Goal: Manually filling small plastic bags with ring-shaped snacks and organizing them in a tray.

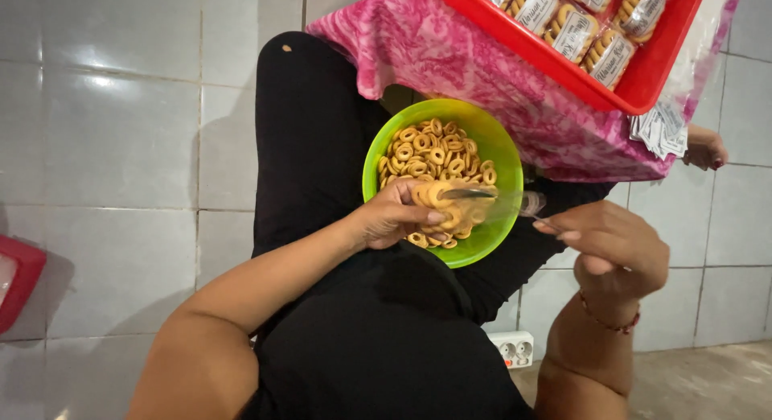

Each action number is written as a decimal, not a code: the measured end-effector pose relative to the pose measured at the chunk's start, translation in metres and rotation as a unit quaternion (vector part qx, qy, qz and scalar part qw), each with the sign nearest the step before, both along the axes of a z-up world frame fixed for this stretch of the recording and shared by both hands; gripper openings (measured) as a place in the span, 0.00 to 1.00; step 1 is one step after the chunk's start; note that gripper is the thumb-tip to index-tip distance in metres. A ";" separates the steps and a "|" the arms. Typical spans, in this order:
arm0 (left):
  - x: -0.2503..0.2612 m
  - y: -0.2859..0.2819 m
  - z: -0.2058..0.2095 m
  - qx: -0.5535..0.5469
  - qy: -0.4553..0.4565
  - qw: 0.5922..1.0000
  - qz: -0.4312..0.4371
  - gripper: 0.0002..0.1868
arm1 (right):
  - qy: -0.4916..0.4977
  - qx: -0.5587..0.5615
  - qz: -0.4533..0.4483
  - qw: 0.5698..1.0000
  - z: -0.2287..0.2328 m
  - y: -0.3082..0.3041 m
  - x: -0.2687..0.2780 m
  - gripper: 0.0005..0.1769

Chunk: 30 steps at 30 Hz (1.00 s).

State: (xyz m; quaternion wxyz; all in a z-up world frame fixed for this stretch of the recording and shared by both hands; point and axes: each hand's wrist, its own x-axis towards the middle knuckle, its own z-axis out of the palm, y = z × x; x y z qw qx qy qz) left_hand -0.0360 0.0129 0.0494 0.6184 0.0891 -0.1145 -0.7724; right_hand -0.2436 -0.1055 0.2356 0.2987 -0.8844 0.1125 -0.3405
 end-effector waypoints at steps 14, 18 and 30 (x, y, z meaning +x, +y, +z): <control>0.002 0.002 0.014 0.011 -0.032 0.997 0.074 0.16 | -0.033 -0.003 -0.037 0.999 -0.025 -0.005 -0.009 0.24; 0.003 0.003 0.008 0.036 -0.051 0.994 0.091 0.17 | -0.035 0.004 -0.040 0.999 -0.029 -0.005 -0.011 0.23; 0.003 0.001 -0.003 0.056 -0.053 0.994 0.083 0.14 | 0.001 -0.007 -0.009 1.000 -0.027 -0.007 -0.015 0.24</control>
